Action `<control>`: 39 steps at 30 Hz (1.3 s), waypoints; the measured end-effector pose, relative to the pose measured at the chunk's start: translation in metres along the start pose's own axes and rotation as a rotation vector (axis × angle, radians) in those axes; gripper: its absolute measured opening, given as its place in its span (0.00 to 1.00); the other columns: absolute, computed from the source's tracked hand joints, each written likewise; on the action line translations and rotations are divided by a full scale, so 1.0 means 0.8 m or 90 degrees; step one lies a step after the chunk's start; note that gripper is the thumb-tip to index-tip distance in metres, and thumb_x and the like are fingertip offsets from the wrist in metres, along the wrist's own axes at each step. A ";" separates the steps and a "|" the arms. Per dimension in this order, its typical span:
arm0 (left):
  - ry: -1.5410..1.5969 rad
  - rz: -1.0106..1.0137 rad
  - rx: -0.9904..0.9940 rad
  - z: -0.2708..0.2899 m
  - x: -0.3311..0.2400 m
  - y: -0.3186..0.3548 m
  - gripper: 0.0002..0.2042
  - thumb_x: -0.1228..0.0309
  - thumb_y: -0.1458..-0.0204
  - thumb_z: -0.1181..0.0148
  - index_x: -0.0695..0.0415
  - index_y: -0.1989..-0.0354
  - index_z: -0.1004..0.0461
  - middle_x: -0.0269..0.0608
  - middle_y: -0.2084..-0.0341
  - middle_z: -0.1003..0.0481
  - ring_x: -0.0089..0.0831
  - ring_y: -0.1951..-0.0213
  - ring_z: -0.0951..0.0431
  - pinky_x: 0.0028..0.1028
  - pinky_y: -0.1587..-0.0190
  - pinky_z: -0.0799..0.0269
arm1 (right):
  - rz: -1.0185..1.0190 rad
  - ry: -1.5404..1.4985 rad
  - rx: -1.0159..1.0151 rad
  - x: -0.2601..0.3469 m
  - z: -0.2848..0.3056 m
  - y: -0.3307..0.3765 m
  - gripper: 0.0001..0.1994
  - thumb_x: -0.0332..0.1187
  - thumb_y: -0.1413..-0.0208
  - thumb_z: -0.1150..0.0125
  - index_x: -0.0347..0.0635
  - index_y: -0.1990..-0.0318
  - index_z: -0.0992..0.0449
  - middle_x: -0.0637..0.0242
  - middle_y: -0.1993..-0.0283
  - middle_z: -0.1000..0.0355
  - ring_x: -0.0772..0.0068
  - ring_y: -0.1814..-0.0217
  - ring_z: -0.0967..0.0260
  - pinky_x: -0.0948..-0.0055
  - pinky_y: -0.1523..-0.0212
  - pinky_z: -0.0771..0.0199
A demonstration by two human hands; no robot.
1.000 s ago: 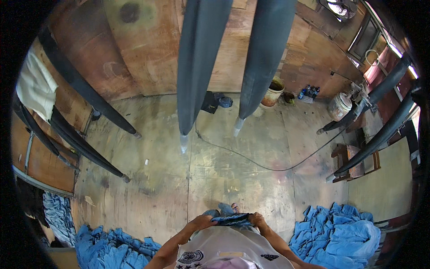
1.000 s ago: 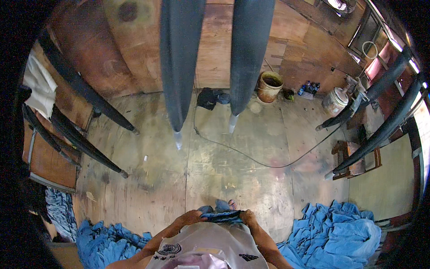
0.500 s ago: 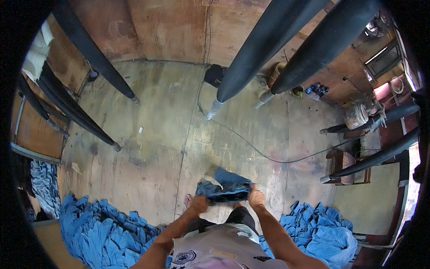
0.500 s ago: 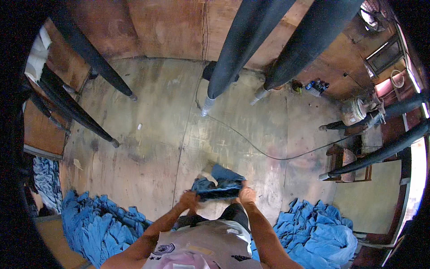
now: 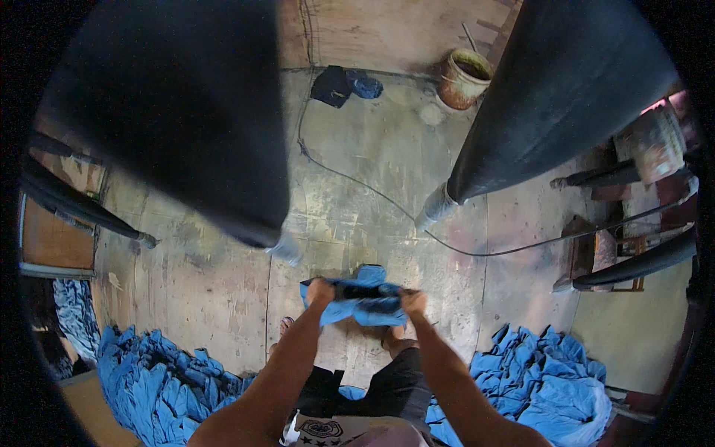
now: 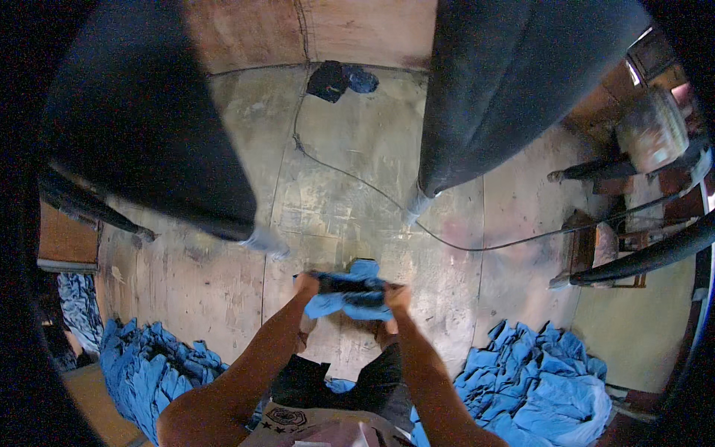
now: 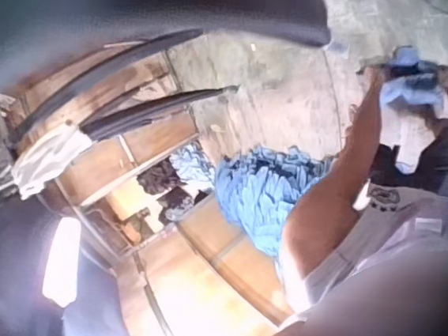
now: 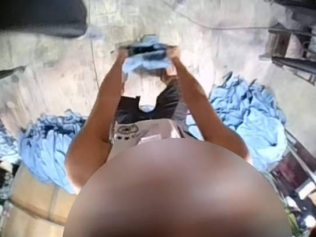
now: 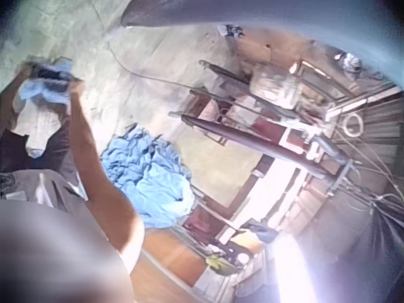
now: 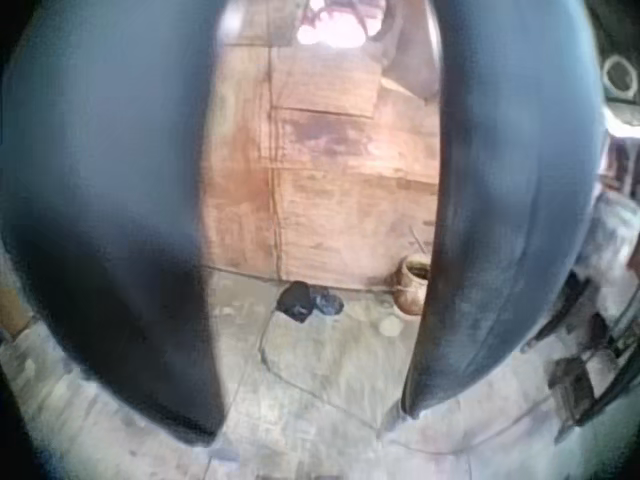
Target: The person repeatedly picks up light blue jeans from a pile, places them on a hanging form, and sprays them with a handheld spray gun. After spraying, the jeans are removed and returned to the pile. The process is repeated for several pairs.
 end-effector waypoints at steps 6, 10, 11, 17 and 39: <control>0.450 0.051 0.124 0.002 -0.143 -0.063 0.26 0.46 0.54 0.30 0.60 0.81 0.24 0.43 0.86 0.28 0.31 0.85 0.28 0.33 0.83 0.37 | -0.058 -0.110 -0.192 -0.006 0.010 -0.195 0.14 0.36 0.51 0.35 0.31 0.65 0.19 0.45 0.62 0.21 0.49 0.59 0.21 0.59 0.57 0.24; 0.719 0.203 -0.004 0.007 0.011 -0.096 0.24 0.50 0.55 0.27 0.54 0.86 0.30 0.35 0.87 0.31 0.26 0.89 0.39 0.33 0.87 0.47 | 0.217 -0.209 -0.030 0.079 -0.043 -0.200 0.14 0.27 0.51 0.43 0.31 0.57 0.22 0.49 0.57 0.22 0.53 0.56 0.23 0.61 0.54 0.26; 0.697 0.245 -0.006 0.010 0.072 -0.104 0.26 0.46 0.58 0.26 0.60 0.76 0.26 0.36 0.86 0.30 0.28 0.88 0.37 0.34 0.86 0.44 | 0.243 -0.190 0.030 0.105 -0.068 -0.195 0.15 0.26 0.51 0.44 0.31 0.56 0.23 0.49 0.55 0.22 0.52 0.55 0.24 0.61 0.53 0.26; 0.533 0.132 -0.336 0.220 0.289 -0.121 0.24 0.52 0.49 0.33 0.62 0.83 0.22 0.41 0.90 0.29 0.28 0.82 0.27 0.34 0.79 0.33 | 0.251 -0.197 0.153 0.290 -0.228 -0.124 0.12 0.33 0.47 0.36 0.32 0.61 0.20 0.55 0.62 0.20 0.62 0.60 0.24 0.64 0.58 0.27; 0.438 -0.292 -0.353 0.703 -0.169 0.128 0.23 0.58 0.51 0.32 0.69 0.84 0.27 0.54 0.88 0.32 0.34 0.82 0.33 0.43 0.74 0.34 | 0.197 -0.392 -0.358 0.488 0.261 -0.002 0.11 0.28 0.44 0.43 0.24 0.68 0.22 0.58 0.73 0.26 0.69 0.70 0.30 0.64 0.69 0.29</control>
Point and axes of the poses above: each hand's wrist, its own y-axis away from the middle knuckle, its own z-axis out of the back of the hand, x = y × z, the point moved 1 cm from there along -y, towards the middle knuckle
